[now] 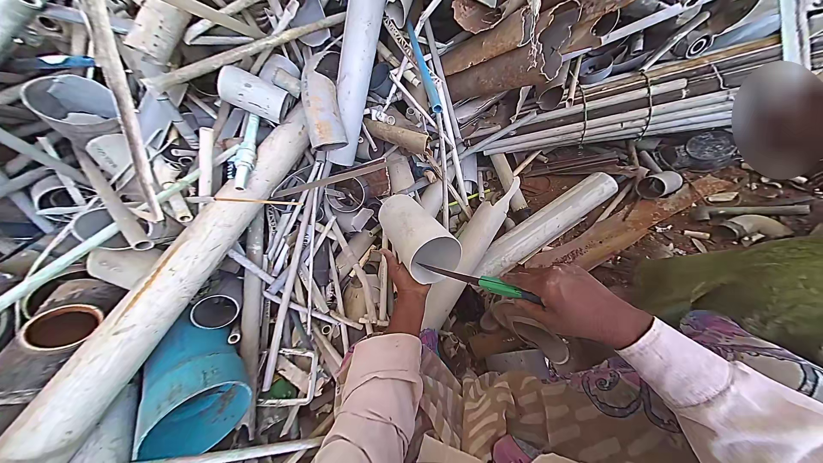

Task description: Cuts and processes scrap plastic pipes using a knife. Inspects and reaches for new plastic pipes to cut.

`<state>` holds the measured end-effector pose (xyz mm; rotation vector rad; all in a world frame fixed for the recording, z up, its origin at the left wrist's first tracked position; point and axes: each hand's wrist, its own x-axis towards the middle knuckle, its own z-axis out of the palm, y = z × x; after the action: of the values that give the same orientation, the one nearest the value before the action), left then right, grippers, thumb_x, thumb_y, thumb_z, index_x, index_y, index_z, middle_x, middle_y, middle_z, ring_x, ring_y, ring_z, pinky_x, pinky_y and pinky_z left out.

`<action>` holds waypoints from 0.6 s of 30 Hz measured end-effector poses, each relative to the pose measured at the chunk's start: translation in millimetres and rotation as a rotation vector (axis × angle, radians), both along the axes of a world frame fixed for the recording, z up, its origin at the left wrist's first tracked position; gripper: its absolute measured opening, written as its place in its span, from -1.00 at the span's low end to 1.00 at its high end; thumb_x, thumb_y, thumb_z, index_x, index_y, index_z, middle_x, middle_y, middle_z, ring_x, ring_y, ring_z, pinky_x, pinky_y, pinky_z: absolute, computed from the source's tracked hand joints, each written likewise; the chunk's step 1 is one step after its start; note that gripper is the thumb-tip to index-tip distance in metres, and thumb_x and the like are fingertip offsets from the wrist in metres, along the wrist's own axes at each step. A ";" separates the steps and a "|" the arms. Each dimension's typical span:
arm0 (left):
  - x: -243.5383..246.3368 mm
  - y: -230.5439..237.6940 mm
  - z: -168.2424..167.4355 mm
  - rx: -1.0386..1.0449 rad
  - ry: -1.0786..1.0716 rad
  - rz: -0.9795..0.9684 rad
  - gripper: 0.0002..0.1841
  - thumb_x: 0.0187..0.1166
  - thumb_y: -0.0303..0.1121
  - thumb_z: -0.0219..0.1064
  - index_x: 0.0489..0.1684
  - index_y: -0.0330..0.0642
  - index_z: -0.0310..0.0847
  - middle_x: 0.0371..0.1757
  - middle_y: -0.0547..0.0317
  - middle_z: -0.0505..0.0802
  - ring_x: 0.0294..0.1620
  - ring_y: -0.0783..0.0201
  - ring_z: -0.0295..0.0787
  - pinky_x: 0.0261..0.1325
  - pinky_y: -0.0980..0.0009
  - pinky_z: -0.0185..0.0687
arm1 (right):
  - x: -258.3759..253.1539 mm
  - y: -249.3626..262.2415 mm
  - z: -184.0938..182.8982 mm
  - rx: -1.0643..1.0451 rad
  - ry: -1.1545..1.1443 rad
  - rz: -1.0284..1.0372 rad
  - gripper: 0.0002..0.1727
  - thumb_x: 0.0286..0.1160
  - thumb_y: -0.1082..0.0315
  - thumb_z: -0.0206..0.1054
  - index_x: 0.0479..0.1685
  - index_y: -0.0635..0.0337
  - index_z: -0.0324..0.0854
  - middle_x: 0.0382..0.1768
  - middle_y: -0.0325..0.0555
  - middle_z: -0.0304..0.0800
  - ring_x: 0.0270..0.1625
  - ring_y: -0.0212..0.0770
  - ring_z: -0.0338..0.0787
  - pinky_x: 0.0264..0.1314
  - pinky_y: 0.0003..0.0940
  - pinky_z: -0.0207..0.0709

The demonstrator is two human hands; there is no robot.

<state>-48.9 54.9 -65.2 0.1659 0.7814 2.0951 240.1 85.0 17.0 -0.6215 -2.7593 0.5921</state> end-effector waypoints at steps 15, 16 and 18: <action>-3.8 1.5 2.6 0.068 0.018 0.089 -0.33 0.78 0.26 -0.36 0.42 -0.04 0.40 0.12 0.05 0.82 0.18 0.12 0.79 0.19 -0.03 0.73 | -14.5 -34.4 -4.2 0.210 -0.063 -0.165 -0.57 0.59 0.37 0.29 0.41 0.28 0.68 -0.03 0.27 0.85 -0.29 0.30 0.89 -0.36 0.19 0.69; -4.6 1.7 1.9 0.059 0.024 0.092 -0.33 0.79 0.25 -0.36 0.45 -0.05 0.38 0.14 0.05 0.80 0.19 0.13 0.78 0.20 -0.01 0.72 | -16.3 -35.8 4.4 0.030 -0.167 -0.121 -0.52 0.68 0.33 0.24 0.55 0.26 0.59 0.16 0.31 0.81 -0.03 0.37 0.87 -0.08 0.28 0.68; -8.3 2.1 0.4 0.042 0.015 0.103 -0.31 0.78 0.27 -0.35 0.48 -0.05 0.37 0.18 0.02 0.79 0.23 0.11 0.76 0.23 -0.05 0.70 | -19.4 -33.0 5.0 -0.136 -0.181 -0.066 -0.50 0.71 0.28 0.24 0.60 0.21 0.56 0.27 0.29 0.78 0.18 0.35 0.83 0.17 0.28 0.64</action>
<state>-57.2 57.0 -64.8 0.1681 0.7693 2.2105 220.7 51.9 22.0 -0.8319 -2.8684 0.7468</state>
